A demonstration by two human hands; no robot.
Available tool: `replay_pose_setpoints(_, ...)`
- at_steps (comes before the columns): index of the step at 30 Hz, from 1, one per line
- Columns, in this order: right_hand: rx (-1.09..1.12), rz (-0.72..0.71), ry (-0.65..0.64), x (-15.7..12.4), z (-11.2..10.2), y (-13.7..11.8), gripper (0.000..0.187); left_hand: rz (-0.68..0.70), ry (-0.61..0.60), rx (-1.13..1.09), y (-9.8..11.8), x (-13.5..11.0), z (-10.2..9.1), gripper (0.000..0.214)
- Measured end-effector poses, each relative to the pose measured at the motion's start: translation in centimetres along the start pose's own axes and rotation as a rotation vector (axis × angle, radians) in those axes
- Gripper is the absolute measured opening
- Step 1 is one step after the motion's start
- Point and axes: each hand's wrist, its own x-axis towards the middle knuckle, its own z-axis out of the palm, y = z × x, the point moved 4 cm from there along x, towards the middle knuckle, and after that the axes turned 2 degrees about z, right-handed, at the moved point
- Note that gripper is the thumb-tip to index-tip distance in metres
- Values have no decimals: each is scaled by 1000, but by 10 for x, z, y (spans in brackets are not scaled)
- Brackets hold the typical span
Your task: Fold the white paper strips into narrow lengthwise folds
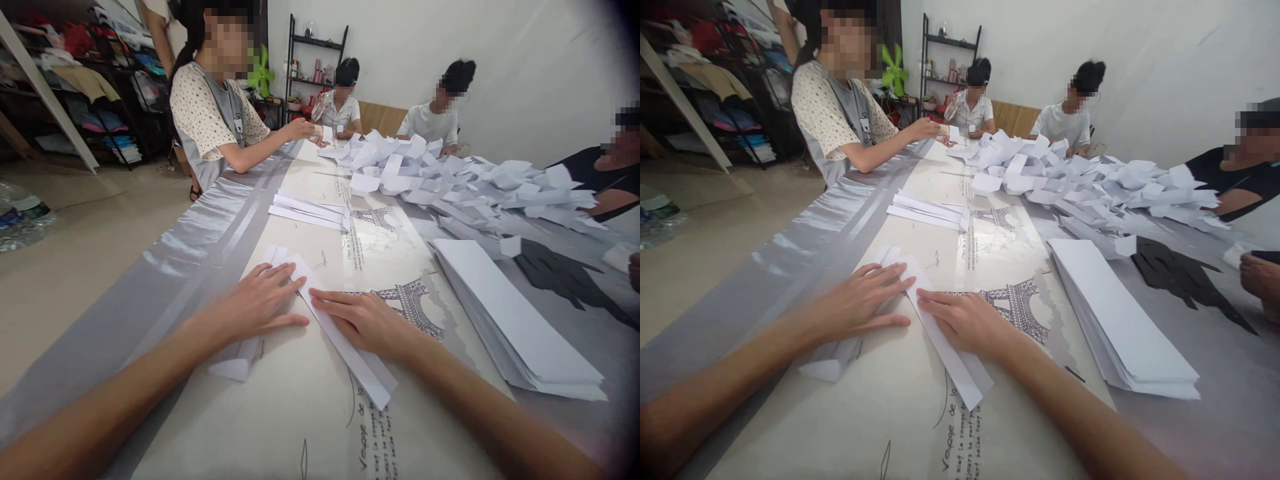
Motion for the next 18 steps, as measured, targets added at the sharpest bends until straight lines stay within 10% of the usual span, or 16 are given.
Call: replay_pose_setpoints(18,26,-18,13,4,-4,3,46,-102,43,117,-4,4,4,68)
